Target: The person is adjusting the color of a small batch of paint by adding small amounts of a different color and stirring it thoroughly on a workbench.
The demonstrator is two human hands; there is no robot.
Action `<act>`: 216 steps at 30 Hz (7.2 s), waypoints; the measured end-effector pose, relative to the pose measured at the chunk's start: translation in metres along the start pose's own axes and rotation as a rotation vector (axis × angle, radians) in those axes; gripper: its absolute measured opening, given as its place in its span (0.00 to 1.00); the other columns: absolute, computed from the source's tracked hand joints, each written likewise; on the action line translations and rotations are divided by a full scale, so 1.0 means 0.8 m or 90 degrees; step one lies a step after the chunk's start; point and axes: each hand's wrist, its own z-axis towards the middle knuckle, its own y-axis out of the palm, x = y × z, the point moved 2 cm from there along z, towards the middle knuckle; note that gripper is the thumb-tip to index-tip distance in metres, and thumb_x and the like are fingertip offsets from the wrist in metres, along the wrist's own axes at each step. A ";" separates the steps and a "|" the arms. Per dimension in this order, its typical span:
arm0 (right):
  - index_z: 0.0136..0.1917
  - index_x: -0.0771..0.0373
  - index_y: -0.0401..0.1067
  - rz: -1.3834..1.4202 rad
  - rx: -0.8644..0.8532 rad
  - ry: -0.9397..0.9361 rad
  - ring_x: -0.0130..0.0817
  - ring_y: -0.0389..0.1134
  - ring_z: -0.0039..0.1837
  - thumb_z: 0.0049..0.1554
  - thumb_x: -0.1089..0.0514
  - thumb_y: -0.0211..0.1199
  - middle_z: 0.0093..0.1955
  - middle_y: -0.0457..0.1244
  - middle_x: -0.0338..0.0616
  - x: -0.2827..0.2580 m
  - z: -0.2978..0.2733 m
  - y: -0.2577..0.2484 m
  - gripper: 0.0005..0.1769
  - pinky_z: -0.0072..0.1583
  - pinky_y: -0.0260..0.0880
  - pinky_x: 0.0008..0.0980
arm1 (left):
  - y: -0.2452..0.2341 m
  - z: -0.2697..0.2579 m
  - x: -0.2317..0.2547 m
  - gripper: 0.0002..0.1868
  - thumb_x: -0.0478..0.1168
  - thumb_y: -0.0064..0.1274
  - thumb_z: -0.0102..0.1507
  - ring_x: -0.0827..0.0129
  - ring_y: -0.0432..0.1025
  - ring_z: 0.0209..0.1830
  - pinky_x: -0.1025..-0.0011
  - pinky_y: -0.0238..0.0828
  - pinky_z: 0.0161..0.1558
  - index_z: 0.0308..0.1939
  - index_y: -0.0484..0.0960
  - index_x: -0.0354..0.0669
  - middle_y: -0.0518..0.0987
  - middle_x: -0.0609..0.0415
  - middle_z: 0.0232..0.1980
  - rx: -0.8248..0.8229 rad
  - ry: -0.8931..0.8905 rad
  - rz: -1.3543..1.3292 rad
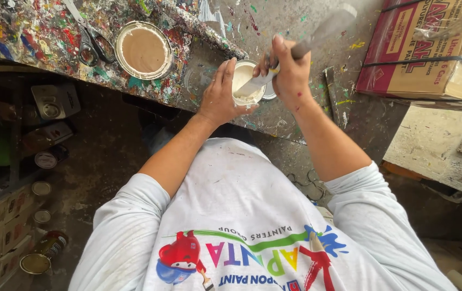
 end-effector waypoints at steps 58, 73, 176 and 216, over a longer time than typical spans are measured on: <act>0.35 0.54 0.62 -0.358 0.073 -0.003 0.24 0.59 0.36 0.68 0.41 0.50 0.31 0.56 0.32 0.031 -0.017 -0.010 0.23 0.43 0.60 0.29 | -0.006 0.003 0.006 0.73 0.67 0.78 0.50 0.43 0.62 0.76 0.43 0.70 0.60 0.80 0.41 0.47 0.55 0.41 0.81 -0.018 -0.035 -0.013; 0.26 0.61 0.59 0.204 0.560 -0.108 0.36 0.61 0.27 0.62 0.49 0.57 0.26 0.53 0.43 0.010 -0.071 -0.015 0.26 0.34 0.66 0.34 | -0.023 0.000 0.019 0.65 0.64 0.73 0.48 0.38 0.70 0.67 0.47 0.74 0.64 0.79 0.54 0.45 0.67 0.37 0.70 0.079 0.001 -0.065; 0.37 0.55 0.63 -0.225 0.127 -0.060 0.29 0.59 0.36 0.68 0.43 0.48 0.33 0.58 0.37 -0.047 -0.050 0.018 0.21 0.42 0.61 0.30 | -0.009 0.002 0.007 0.71 0.67 0.75 0.50 0.40 0.61 0.75 0.42 0.69 0.62 0.81 0.42 0.46 0.55 0.39 0.80 -0.021 -0.044 -0.035; 0.34 0.56 0.57 -0.116 0.191 -0.169 0.31 0.55 0.32 0.66 0.49 0.50 0.27 0.54 0.39 -0.004 -0.026 0.042 0.20 0.40 0.58 0.31 | 0.005 0.000 -0.002 0.74 0.67 0.78 0.49 0.42 0.59 0.77 0.43 0.71 0.60 0.81 0.40 0.46 0.55 0.39 0.80 0.003 -0.007 -0.026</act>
